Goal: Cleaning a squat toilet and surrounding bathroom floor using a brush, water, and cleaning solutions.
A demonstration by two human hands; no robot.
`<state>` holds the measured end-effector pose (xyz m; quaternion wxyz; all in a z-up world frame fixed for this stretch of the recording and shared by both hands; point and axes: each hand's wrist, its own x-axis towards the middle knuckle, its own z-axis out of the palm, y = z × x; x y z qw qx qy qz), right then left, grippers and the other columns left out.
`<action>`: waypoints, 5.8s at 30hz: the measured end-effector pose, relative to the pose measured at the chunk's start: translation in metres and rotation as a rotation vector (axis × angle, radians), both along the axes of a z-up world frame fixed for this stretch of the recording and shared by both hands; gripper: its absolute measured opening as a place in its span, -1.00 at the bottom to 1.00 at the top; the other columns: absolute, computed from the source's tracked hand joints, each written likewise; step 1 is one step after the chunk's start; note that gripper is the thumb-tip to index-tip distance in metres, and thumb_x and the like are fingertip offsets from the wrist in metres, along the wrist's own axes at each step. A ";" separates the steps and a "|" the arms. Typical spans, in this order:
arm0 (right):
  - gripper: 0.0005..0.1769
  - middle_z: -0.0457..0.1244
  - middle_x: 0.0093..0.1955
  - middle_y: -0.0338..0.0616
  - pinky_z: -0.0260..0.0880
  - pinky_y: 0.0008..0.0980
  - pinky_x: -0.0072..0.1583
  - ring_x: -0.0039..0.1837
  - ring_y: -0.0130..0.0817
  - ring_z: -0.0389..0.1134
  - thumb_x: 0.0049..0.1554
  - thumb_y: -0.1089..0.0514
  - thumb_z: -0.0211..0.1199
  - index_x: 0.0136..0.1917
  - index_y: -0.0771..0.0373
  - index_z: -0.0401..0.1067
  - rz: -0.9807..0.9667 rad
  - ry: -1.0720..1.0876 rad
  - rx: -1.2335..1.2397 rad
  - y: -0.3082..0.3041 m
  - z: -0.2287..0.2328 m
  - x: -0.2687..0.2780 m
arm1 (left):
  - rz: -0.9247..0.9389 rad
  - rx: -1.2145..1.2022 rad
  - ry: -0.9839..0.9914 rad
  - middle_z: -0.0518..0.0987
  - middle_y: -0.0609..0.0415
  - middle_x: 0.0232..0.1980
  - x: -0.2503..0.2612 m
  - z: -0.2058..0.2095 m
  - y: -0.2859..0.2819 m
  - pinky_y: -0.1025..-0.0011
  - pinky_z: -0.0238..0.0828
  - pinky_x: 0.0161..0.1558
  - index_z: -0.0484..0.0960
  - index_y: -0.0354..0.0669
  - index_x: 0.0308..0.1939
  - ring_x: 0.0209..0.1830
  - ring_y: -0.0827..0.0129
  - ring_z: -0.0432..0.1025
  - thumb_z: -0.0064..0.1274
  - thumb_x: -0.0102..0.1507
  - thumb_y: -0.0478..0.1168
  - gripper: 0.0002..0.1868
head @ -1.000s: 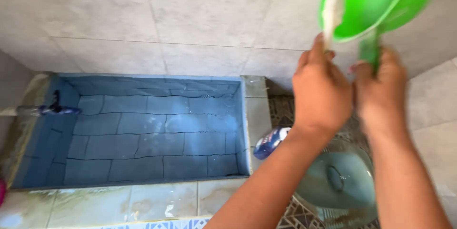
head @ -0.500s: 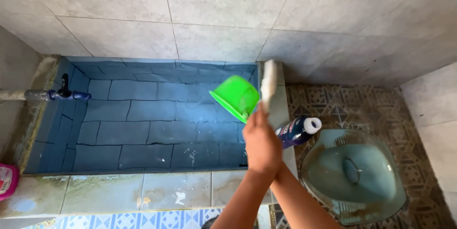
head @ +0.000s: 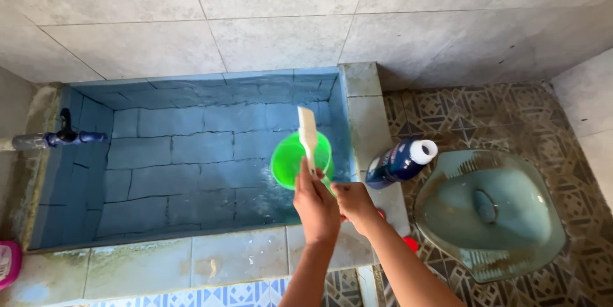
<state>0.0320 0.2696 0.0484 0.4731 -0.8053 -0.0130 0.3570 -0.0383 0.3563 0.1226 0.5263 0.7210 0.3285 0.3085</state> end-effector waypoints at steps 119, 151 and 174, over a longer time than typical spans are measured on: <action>-0.49 0.23 0.04 0.22 0.39 0.11 -0.06 -0.05 0.25 0.36 0.27 0.21 0.11 0.47 0.19 0.23 -0.530 -0.717 -0.747 -0.363 0.161 -0.029 | -0.960 0.508 0.564 0.32 -0.24 0.22 0.123 0.052 -0.329 0.15 0.50 0.04 0.37 -0.33 0.28 0.16 -0.07 0.42 0.15 0.14 -0.40 -0.40; -0.59 0.43 -0.04 -0.28 0.36 -0.45 -0.10 -0.19 -0.57 0.24 0.37 -0.09 -0.04 0.14 0.18 0.52 -0.264 0.021 0.251 -0.111 0.072 0.158 | -0.398 0.471 0.232 0.58 -0.21 -0.02 0.148 0.027 0.049 0.05 0.43 0.00 0.66 -0.08 -0.03 -0.03 -0.12 0.50 -0.12 0.33 -0.40 -0.74; -0.62 0.34 0.00 -0.07 0.42 -0.31 0.03 0.01 -0.34 0.36 0.06 -0.03 0.40 0.05 0.22 0.46 -0.268 -0.919 -0.201 -0.165 0.018 -0.058 | -0.763 0.434 -0.105 0.40 -0.24 0.20 0.063 0.081 0.017 0.09 0.47 0.01 0.52 -0.31 0.22 -0.01 -0.06 0.50 -0.14 0.20 -0.58 -0.50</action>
